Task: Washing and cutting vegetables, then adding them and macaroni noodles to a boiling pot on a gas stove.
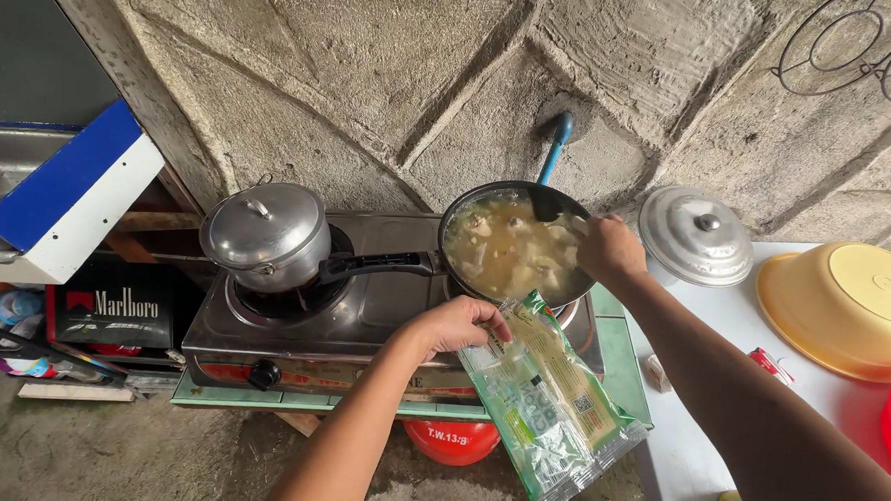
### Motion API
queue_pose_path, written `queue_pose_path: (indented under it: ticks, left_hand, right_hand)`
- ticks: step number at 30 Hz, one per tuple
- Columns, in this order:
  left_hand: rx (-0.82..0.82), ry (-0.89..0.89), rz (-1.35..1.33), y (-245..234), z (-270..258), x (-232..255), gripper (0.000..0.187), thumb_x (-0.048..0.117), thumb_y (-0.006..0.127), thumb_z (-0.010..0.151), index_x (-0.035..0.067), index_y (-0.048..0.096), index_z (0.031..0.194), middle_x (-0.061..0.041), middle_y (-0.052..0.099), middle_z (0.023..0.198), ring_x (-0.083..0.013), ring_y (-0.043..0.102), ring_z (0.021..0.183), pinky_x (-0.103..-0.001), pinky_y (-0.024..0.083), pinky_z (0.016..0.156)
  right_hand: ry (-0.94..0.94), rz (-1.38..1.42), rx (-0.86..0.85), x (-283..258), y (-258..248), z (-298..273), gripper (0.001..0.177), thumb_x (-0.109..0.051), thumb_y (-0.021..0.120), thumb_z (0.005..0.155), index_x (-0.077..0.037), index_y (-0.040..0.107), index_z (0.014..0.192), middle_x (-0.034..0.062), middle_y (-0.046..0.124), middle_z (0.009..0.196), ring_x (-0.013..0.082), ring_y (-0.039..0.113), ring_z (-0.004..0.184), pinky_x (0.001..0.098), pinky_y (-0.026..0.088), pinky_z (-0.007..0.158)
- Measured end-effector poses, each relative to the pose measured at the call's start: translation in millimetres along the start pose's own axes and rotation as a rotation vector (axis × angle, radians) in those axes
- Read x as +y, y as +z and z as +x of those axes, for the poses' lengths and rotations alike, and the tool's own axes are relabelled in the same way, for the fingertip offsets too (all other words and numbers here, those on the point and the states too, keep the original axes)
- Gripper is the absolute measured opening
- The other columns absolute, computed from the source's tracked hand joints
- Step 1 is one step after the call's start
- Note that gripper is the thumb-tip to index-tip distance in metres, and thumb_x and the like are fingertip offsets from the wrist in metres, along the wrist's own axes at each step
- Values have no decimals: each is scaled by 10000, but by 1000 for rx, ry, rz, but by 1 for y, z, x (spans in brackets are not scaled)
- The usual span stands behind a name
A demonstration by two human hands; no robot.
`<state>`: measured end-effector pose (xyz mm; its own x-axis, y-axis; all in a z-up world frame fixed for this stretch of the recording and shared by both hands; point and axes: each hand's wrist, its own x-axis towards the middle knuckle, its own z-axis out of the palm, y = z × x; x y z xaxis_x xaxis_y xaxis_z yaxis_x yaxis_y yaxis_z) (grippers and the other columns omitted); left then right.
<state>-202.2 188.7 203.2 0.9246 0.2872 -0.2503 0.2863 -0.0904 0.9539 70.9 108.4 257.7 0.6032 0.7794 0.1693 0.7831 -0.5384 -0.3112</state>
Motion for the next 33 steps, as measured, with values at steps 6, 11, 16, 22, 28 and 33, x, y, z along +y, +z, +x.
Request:
queue_pose_path:
  ticks: [6, 11, 16, 22, 28, 33]
  left_hand:
    - [-4, 3, -12, -4, -5, 6, 358, -102, 597, 726, 56, 763, 1000, -17, 743, 995, -106, 671, 899, -266, 530, 804]
    - [6, -13, -21, -11, -11, -4, 366, -103, 586, 723, 58, 765, 999, -7, 745, 1007, -99, 666, 901, -267, 531, 807]
    - [26, 5, -35, -20, -13, -17, 360, -104, 587, 724, 54, 766, 994, -12, 752, 1008, -94, 668, 886, -270, 537, 793]
    - [65, -12, -56, -28, -24, -14, 333, -99, 596, 737, 53, 759, 985, -10, 735, 986, -101, 665, 840, -275, 546, 759]
    - [55, 33, -65, -30, -20, -16, 316, -93, 616, 742, 50, 759, 985, -8, 723, 979, -98, 651, 824, -273, 538, 742]
    - [66, 28, -38, -22, -18, -7, 330, -91, 611, 738, 54, 765, 990, -20, 736, 955, -108, 656, 838, -275, 539, 761]
  right_hand:
    - [65, -29, 23, 13, 11, 17, 340, -154, 622, 836, -68, 722, 1149, 200, 612, 1314, 441, 633, 1150, 528, 533, 938]
    - [70, -21, 7, 15, 39, 40, 342, -126, 621, 812, -46, 721, 1128, 208, 612, 1304, 434, 627, 1173, 520, 525, 962]
    - [-5, -16, 22, -1, 51, 52, 353, -87, 580, 816, -58, 720, 1139, 219, 611, 1297, 443, 633, 1157, 515, 524, 971]
    - [-111, 2, 7, -35, 49, 46, 408, -84, 547, 852, -113, 693, 1232, 201, 606, 1299, 442, 624, 1145, 529, 509, 965]
    - [-194, -71, -53, -53, 34, 29, 426, -102, 536, 876, -170, 688, 1269, 158, 620, 1315, 411, 659, 1115, 511, 528, 944]
    - [-249, -77, -113, -54, 33, 13, 473, -106, 558, 863, -240, 692, 1296, 138, 644, 1283, 376, 670, 1116, 481, 542, 935]
